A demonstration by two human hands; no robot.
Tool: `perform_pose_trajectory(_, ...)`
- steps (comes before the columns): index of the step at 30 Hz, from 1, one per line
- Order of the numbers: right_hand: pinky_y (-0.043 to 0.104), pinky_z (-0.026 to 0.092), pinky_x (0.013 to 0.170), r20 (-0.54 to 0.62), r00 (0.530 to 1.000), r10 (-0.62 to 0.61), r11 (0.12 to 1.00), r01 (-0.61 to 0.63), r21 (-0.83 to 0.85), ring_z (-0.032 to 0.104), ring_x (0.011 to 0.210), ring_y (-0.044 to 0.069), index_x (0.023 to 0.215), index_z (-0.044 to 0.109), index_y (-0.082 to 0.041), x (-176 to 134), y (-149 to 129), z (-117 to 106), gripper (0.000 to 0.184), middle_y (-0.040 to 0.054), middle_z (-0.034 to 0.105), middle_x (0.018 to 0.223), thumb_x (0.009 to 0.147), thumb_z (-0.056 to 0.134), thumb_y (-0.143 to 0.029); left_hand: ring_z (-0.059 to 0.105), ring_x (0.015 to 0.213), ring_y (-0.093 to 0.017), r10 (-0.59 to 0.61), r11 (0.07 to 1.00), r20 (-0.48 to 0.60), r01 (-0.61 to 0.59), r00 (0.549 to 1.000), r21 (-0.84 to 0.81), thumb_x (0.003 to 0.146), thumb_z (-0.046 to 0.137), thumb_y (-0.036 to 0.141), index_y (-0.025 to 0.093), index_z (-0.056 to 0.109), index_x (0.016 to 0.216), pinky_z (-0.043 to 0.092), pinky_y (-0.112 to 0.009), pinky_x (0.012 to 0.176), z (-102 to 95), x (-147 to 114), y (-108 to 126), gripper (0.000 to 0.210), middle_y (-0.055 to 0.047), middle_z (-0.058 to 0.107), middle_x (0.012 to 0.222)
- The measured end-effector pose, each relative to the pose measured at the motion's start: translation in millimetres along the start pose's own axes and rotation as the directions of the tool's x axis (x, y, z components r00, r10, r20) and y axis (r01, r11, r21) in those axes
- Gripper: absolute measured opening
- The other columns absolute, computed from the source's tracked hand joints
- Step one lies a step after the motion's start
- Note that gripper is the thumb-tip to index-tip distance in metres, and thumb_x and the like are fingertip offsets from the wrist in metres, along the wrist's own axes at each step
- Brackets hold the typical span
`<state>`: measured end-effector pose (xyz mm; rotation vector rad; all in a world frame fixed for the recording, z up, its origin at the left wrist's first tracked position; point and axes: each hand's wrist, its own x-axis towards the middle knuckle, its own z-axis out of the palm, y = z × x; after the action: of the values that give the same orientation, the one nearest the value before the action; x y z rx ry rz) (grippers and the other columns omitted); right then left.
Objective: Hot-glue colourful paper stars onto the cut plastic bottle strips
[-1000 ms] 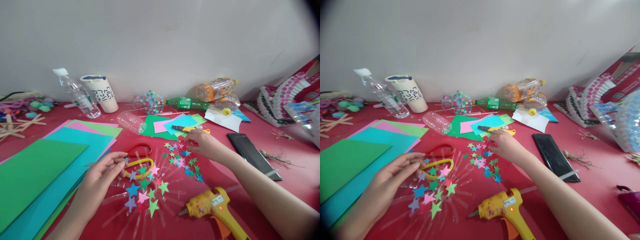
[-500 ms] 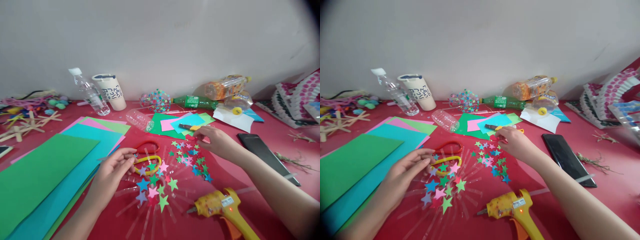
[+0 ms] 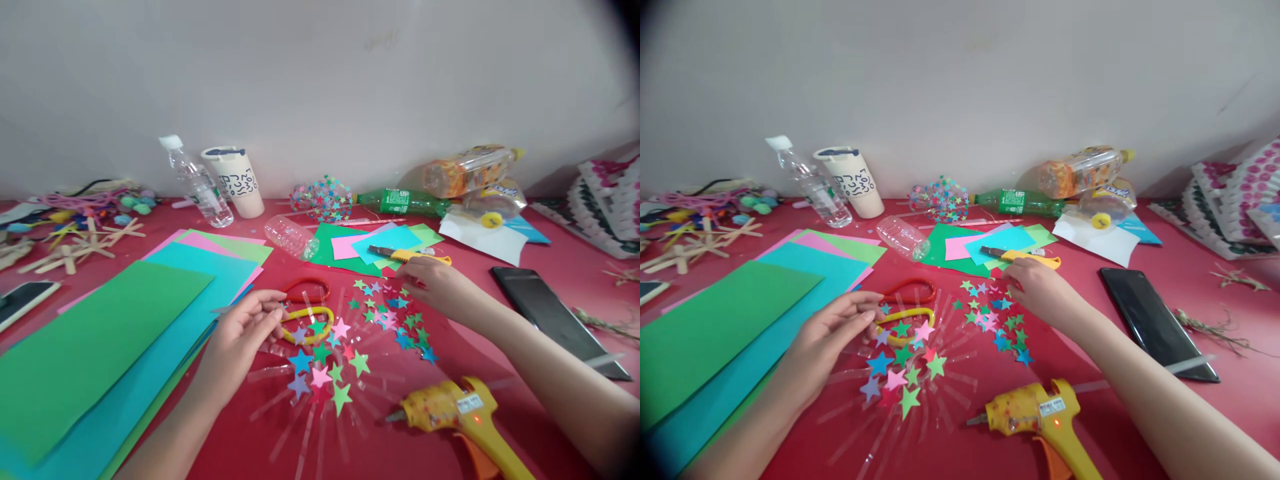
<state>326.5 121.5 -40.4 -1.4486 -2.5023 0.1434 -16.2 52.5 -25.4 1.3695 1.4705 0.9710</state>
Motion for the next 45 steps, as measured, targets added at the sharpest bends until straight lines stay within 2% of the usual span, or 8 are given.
perform_pose_trajectory(9, 0.037, 0.053, 0.079, 0.010, 0.997, -0.074, 0.993, 0.075, -0.089, 0.062, 0.091, 0.018, 0.104, 0.062, -0.017, -1, -12, 7, 0.018, 0.0045, 0.064, 0.105, 0.094, 0.057, -0.031, 0.058, 0.069, -0.012, -0.021, 1.000, -0.001, 0.021, 1.000, -0.023, 0.086, 0.061, 0.040, 0.024, 0.060, 0.105, 0.046, -0.021, 0.061, 0.5, -2, 0, 0.024, 0.002, 0.062, 0.084)
perform_pose_trajectory(13, 0.036, 0.049, 0.075, 0.002, 0.995, -0.100, 0.981, 0.099, -0.166, 0.059, 0.087, 0.020, 0.091, 0.064, -0.016, -3, -22, 7, 0.018, 0.0050, 0.063, 0.091, 0.091, 0.059, -0.033, 0.058, 0.069, -0.011, -0.008, 0.999, 0.000, 0.008, 1.000, -0.043, 0.087, 0.061, 0.038, 0.024, 0.060, 0.104, 0.047, -0.020, 0.061, 0.9, -2, 1, 0.022, 0.002, 0.061, 0.083)
perform_pose_trajectory(17, 0.036, 0.042, 0.069, 0.008, 0.991, -0.134, 0.966, 0.132, -0.224, 0.059, 0.082, 0.025, 0.081, 0.066, -0.016, -4, -30, 6, 0.011, 0.0082, 0.063, 0.081, 0.087, 0.060, -0.022, 0.058, 0.068, -0.011, -0.002, 0.999, 0.002, 0.002, 1.000, -0.048, 0.087, 0.059, 0.038, 0.022, 0.060, 0.102, 0.046, -0.020, 0.060, 2.2, -3, 4, 0.022, 0.002, 0.061, 0.081)
perform_pose_trajectory(21, 0.037, 0.038, 0.067, 0.002, 0.986, -0.164, 0.949, 0.158, -0.273, 0.058, 0.077, 0.025, 0.072, 0.064, -0.016, -4, -36, 5, 0.016, 0.0096, 0.064, 0.079, 0.086, 0.056, -0.015, 0.058, 0.069, -0.012, 0.009, 0.999, -0.004, -0.009, 1.000, -0.046, 0.087, 0.059, 0.039, 0.021, 0.059, 0.102, 0.047, -0.021, 0.061, 2.5, -4, 7, 0.024, 0.001, 0.061, 0.082)
perform_pose_trajectory(28, 0.035, 0.034, 0.067, -0.086, 0.987, -0.135, 0.951, 0.104, -0.291, 0.056, 0.075, 0.024, 0.071, 0.062, -0.017, -3, -32, 4, 0.021, 0.0088, 0.063, 0.075, 0.088, 0.049, -0.015, 0.058, 0.069, -0.011, 0.014, 0.999, -0.011, -0.014, 1.000, -0.029, 0.088, 0.058, 0.039, 0.022, 0.060, 0.102, 0.046, -0.019, 0.062, 0.7, -6, 8, 0.022, 0.003, 0.061, 0.078)
perform_pose_trajectory(37, 0.034, 0.037, 0.069, -0.080, 0.992, -0.096, 0.988, 0.085, -0.129, 0.057, 0.079, 0.025, 0.077, 0.060, -0.018, -4, -32, 2, 0.022, 0.0077, 0.063, 0.077, 0.092, 0.046, -0.022, 0.059, 0.069, -0.011, 0.018, 1.000, -0.008, -0.018, 1.000, -0.019, 0.086, 0.059, 0.042, 0.021, 0.060, 0.102, 0.047, -0.020, 0.061, 1.5, -4, 6, 0.026, 0.001, 0.062, 0.082)
perform_pose_trajectory(42, 0.029, 0.036, 0.059, -0.108, 0.993, 0.048, 0.997, -0.041, 0.066, 0.057, 0.066, 0.020, 0.079, 0.056, -0.020, -5, -33, -4, 0.014, 0.0046, 0.063, 0.073, 0.089, 0.046, -0.022, 0.059, 0.069, -0.011, 0.009, 1.000, -0.016, -0.009, 1.000, -0.008, 0.086, 0.060, 0.040, 0.022, 0.060, 0.103, 0.046, -0.019, 0.060, 0.2, -5, 6, 0.024, 0.002, 0.062, 0.082)
perform_pose_trajectory(45, 0.027, 0.037, 0.058, -0.095, 0.989, 0.109, 0.973, -0.087, 0.215, 0.055, 0.062, 0.016, 0.076, 0.053, -0.021, -4, -36, -9, 0.010, 0.0006, 0.061, 0.070, 0.084, 0.049, -0.019, 0.059, 0.069, -0.011, 0.003, 1.000, -0.020, -0.003, 1.000, -0.012, 0.086, 0.060, 0.040, 0.023, 0.060, 0.102, 0.047, -0.019, 0.060, 0.0, -5, 7, 0.024, 0.002, 0.062, 0.084)
